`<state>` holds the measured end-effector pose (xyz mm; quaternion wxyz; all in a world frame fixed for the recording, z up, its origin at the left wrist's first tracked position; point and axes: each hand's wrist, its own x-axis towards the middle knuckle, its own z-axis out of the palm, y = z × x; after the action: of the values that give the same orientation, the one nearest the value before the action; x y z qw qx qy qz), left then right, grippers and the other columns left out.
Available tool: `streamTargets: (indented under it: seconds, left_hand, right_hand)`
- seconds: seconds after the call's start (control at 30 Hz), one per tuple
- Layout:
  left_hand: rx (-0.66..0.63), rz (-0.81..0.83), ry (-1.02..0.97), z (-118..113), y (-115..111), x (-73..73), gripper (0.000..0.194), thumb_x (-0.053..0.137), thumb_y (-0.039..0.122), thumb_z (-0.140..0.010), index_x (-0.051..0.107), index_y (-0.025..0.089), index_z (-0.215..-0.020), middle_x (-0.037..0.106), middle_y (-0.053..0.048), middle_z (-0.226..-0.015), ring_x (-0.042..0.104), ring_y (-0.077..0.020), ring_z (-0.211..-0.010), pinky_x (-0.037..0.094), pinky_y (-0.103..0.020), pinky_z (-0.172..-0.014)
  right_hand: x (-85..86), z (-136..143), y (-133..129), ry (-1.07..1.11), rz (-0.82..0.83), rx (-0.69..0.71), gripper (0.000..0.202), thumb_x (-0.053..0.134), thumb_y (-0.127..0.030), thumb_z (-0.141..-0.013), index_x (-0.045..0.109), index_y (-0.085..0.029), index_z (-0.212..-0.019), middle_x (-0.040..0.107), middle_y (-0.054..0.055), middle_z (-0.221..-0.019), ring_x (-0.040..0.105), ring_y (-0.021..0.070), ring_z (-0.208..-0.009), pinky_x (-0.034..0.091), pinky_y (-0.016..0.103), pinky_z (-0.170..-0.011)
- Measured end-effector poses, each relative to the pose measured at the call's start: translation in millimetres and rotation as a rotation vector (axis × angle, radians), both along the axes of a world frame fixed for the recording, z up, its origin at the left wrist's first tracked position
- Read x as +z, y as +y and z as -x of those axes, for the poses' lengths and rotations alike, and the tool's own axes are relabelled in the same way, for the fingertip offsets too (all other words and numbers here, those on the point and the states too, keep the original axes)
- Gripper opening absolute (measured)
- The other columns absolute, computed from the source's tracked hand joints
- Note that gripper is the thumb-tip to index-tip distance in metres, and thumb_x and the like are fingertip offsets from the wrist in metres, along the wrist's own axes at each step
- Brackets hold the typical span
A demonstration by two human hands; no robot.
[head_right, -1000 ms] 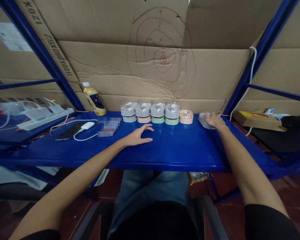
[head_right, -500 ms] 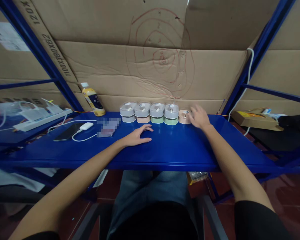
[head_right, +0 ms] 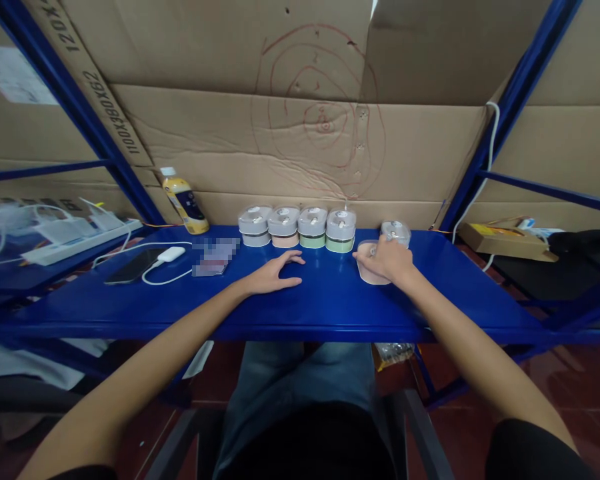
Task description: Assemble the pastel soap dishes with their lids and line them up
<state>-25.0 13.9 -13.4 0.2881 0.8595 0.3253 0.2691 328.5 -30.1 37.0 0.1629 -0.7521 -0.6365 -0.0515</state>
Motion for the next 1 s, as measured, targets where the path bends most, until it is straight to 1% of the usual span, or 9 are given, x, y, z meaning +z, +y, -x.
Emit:
streamTargets:
  seconds: [0.07, 0.13, 0.2, 0.3, 0.37, 0.43, 0.57, 0.73, 1.0]
  left_hand:
    - [0.008, 0.003, 0.004, 0, -2, 1.1, 0.088, 0.082, 0.056, -0.086, 0.045, 0.022, -0.158, 0.067, -0.017, -0.149, 0.061, -0.0363, -0.143, 0.042, -0.058, -0.124]
    - [0.018, 0.010, 0.004, 0, -4, 2.2, 0.098, 0.088, 0.058, -0.080, 0.044, 0.023, -0.160, 0.065, -0.018, -0.150, 0.059, -0.0383, -0.145, 0.041, -0.059, -0.125]
    - [0.001, 0.022, -0.019, 0, -5, 2.5, 0.112, 0.096, 0.058, -0.070, 0.043, 0.022, -0.161, 0.061, -0.021, -0.155, 0.055, -0.0408, -0.148, 0.039, -0.061, -0.126]
    - [-0.083, 0.038, -0.081, 0, -4, 0.4, 0.126, 0.104, 0.053, -0.058, 0.042, 0.022, -0.163, 0.054, -0.023, -0.162, 0.050, -0.0428, -0.153, 0.035, -0.063, -0.129]
    - [-0.148, 0.037, -0.122, 1, -2, -1.9, 0.129, 0.105, 0.050, -0.055, 0.042, 0.024, -0.164, 0.052, -0.021, -0.164, 0.048, -0.0432, -0.155, 0.034, -0.063, -0.130]
    - [-0.173, 0.038, -0.167, 2, -1, -3.6, 0.129, 0.105, 0.048, -0.056, 0.041, 0.025, -0.166, 0.052, -0.020, -0.164, 0.049, -0.0431, -0.154, 0.035, -0.063, -0.129]
    - [-0.087, -0.003, -0.144, 7, -3, -1.3, 0.122, 0.102, 0.051, -0.062, 0.042, 0.025, -0.166, 0.056, -0.018, -0.161, 0.054, -0.0415, -0.148, 0.040, -0.061, -0.126]
    - [-0.074, -0.153, 0.013, 8, -10, 8.4, 0.051, 0.083, 0.055, -0.086, 0.080, 0.029, -0.129, 0.070, -0.010, -0.133, 0.063, -0.0358, -0.132, 0.046, -0.055, -0.121]
    - [-0.007, -0.142, -0.035, 11, -9, 12.3, 0.050, 0.071, 0.066, -0.093, 0.086, 0.027, -0.120, 0.070, -0.012, -0.134, 0.058, -0.0380, -0.137, 0.043, -0.057, -0.125]
  right_hand:
    - [2.7, 3, -1, 0.027, 0.142, 0.008, 0.093, 0.062, -0.086, -0.084, 0.064, -0.011, -0.138, 0.074, 0.032, -0.119, 0.072, 0.0562, -0.115, 0.056, 0.069, -0.093]
    - [4.2, 8, -5, 0.016, 0.215, 0.130, 0.086, 0.066, -0.080, -0.084, 0.062, -0.015, -0.141, 0.077, 0.027, -0.118, 0.074, 0.0521, -0.111, 0.058, 0.065, -0.092]
    - [3.7, 19, -10, 0.033, 0.223, 0.389, 0.085, 0.074, -0.072, -0.082, 0.060, -0.018, -0.146, 0.075, 0.024, -0.129, 0.074, 0.0483, -0.114, 0.060, 0.061, -0.093]
    - [0.5, 51, -11, 0.147, 0.187, 0.839, 0.090, 0.082, -0.058, -0.077, 0.054, -0.018, -0.153, 0.063, 0.021, -0.153, 0.067, 0.0439, -0.133, 0.056, 0.058, -0.109]
    - [-0.4, 75, -4, 0.228, 0.146, 1.018, 0.090, 0.083, -0.050, -0.077, 0.052, -0.020, -0.156, 0.062, 0.018, -0.156, 0.063, 0.0401, -0.139, 0.052, 0.057, -0.116]
    - [1.8, 90, 5, 0.315, 0.110, 1.100, 0.094, 0.084, -0.044, -0.074, 0.049, -0.021, -0.158, 0.063, 0.017, -0.155, 0.063, 0.0372, -0.139, 0.051, 0.054, -0.117]
    - [8.9, 75, 22, 0.439, 0.088, 1.068, 0.093, 0.083, -0.046, -0.077, 0.048, -0.021, -0.159, 0.067, 0.017, -0.148, 0.065, 0.0361, -0.136, 0.051, 0.055, -0.117]
    - [-2.0, 23, 30, 0.608, 0.090, 0.877, 0.072, 0.076, -0.050, -0.085, 0.056, -0.024, -0.149, 0.072, 0.015, -0.140, 0.067, 0.0360, -0.132, 0.051, 0.060, -0.115]
    - [-20.4, 4, 42, 0.626, 0.095, 0.713, 0.072, 0.075, -0.050, -0.085, 0.055, -0.022, -0.148, 0.073, 0.015, -0.138, 0.069, 0.0343, -0.127, 0.054, 0.058, -0.112]
